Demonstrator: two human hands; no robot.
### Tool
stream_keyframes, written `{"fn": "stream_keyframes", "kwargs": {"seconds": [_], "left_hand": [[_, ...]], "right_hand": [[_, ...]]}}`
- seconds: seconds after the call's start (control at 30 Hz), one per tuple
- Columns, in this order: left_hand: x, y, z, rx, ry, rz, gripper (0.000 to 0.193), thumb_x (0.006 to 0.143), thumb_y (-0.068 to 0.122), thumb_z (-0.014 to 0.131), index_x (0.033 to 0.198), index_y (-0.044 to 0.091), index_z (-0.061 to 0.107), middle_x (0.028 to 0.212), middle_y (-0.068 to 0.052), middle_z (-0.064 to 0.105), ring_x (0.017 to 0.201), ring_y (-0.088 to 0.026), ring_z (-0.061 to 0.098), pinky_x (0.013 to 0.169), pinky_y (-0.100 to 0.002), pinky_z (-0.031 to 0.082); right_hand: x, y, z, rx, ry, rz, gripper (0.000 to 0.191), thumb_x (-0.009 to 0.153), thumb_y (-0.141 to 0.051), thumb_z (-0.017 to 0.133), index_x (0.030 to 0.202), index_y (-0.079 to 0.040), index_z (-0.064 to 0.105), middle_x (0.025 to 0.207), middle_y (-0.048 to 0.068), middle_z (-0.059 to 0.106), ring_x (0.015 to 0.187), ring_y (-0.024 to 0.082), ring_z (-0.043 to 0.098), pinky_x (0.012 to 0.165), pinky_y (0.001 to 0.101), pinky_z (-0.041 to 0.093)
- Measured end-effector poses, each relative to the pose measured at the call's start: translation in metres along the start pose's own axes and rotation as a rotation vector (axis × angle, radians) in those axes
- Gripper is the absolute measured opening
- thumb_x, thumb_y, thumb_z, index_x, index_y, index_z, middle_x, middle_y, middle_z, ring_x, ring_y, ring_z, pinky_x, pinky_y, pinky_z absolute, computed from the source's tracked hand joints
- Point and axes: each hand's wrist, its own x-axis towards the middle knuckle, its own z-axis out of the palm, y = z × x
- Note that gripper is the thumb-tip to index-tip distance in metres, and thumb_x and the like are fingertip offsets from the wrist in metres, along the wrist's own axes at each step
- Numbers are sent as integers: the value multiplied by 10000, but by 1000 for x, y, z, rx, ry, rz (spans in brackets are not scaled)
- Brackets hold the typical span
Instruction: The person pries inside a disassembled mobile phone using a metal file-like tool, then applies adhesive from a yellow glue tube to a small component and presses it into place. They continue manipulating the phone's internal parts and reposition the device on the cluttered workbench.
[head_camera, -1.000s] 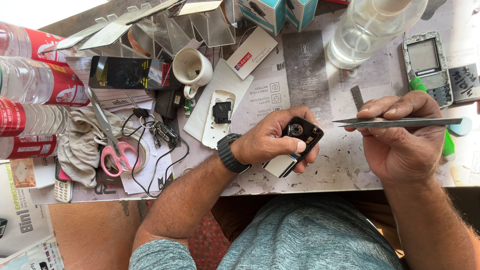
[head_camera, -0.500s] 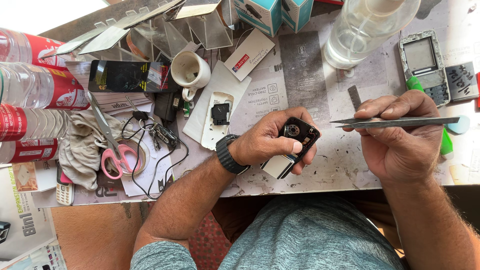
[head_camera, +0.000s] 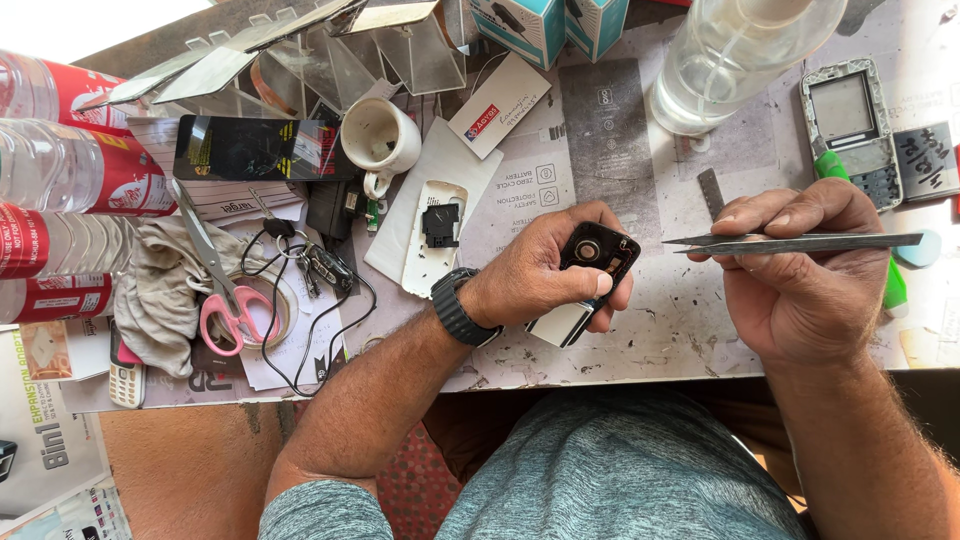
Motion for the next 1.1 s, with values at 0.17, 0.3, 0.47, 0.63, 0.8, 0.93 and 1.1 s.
{"fn": "stream_keyframes", "kwargs": {"seconds": [0.17,0.3,0.47,0.63,0.8,0.93,1.1], "left_hand": [[0,1,0,45,-8,21,269,970,90,638,1187,-9,513,987,-134,716,809,-175,734,732,-347,655],[-1,4,0,-55,-23,-6,286,974,130,573,1202,-27,499,1021,-174,711,837,-198,736,767,-353,646],[-3,6,1,-93,-25,24,355,990,218,480,1229,-44,490,1028,-229,704,826,-221,738,743,-367,651],[-3,8,2,-99,4,15,367,1007,241,445,1221,-55,477,1042,-261,700,822,-250,740,728,-388,649],[-1,7,2,-177,-13,43,397,1042,303,446,1244,-37,474,1096,-275,686,861,-260,737,752,-404,645],[0,6,2,-122,-7,61,474,1050,353,454,1312,-40,496,1117,-253,682,884,-250,732,734,-397,641],[-1,6,4,-148,6,90,563,1068,355,449,1443,-62,501,1127,-223,677,892,-237,716,776,-384,625]], "right_hand": [[0,0,1,12,-36,-10,116,1046,57,713,1120,-4,647,1102,254,732,1042,277,762,920,445,653],[0,0,1,12,-34,-10,117,1045,65,711,1117,-2,648,1103,253,730,1052,283,761,919,447,652],[0,1,1,22,-30,-12,112,1043,65,710,1110,0,648,1098,255,733,1047,285,761,915,447,652],[-1,1,-1,32,-35,-10,106,1047,67,711,1109,8,648,1102,259,734,1043,287,763,918,448,650],[0,1,-1,84,-25,12,116,1036,81,702,1115,19,644,1117,269,728,1032,290,761,928,451,649],[1,0,2,80,10,17,116,1049,109,657,1122,20,635,1161,274,705,1041,305,757,946,455,641],[2,-2,3,74,12,40,134,1037,113,594,1115,9,627,1212,272,679,1110,321,734,1011,471,614]]}}
